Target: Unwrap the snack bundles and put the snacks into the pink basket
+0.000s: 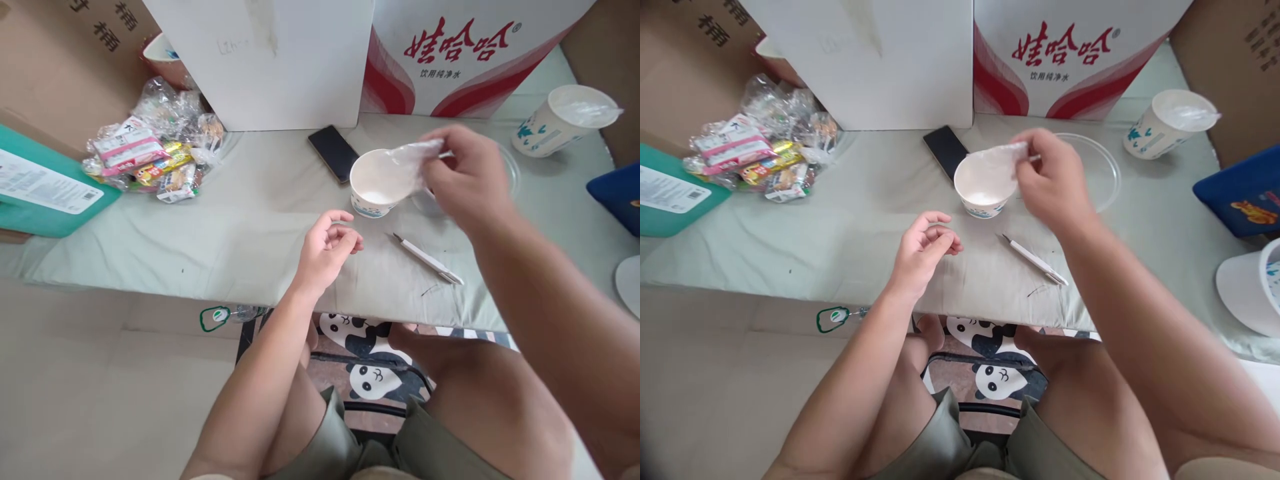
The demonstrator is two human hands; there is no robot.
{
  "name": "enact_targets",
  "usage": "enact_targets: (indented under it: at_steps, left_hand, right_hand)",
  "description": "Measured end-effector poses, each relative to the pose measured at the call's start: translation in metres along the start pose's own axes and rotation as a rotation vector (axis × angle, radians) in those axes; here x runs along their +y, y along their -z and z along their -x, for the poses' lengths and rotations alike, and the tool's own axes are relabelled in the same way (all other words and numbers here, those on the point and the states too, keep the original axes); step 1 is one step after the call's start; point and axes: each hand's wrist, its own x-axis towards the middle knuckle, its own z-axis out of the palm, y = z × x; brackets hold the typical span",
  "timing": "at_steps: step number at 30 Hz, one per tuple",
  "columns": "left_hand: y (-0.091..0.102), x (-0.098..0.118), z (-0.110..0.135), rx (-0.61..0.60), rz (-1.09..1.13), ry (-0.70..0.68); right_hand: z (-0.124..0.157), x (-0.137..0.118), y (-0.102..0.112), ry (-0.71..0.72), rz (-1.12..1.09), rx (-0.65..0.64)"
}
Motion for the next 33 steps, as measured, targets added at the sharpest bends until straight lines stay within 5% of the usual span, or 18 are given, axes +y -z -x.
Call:
enact_targets:
  at_steps: [7,12,17,20,24,28,33]
  left_hand:
    - [0.005,0.0,0.001,-0.046,-0.009,0.005]
    - [0.008,0.001,-0.001,-0.064,0.043,0.001]
    - [0.012,0.003,-0.001,-0.053,0.094,0.003]
    - [0.021,0.012,0.004,0.008,0.167,0.027]
    - [0.045,0.026,0.012,0.194,0.265,0.078]
    - [0.073,0.033,0.018,0.365,0.387,0.106]
    - [0.098,0.035,0.023,0.375,0.51,0.119]
  right_hand:
    - [-0.081,0.005,-0.038,0.213,0.589,-0.432]
    - [-0.083,0.022,-0.068,0.451,0.791,-0.57]
    - [-0.085,0.027,-0.074,0.382,0.852,-0.694]
    - [-0.087,-0.007,-0.06,0.36,0.884,-0.682]
    - [-0.068,-0.085,-0.06,0.417,0.824,-0.572]
    - [-0.048,-0.14,-0.121,0.661,0.441,-0.563]
    - [-0.073,-0.184,-0.231,0.746,0.289,-0.556]
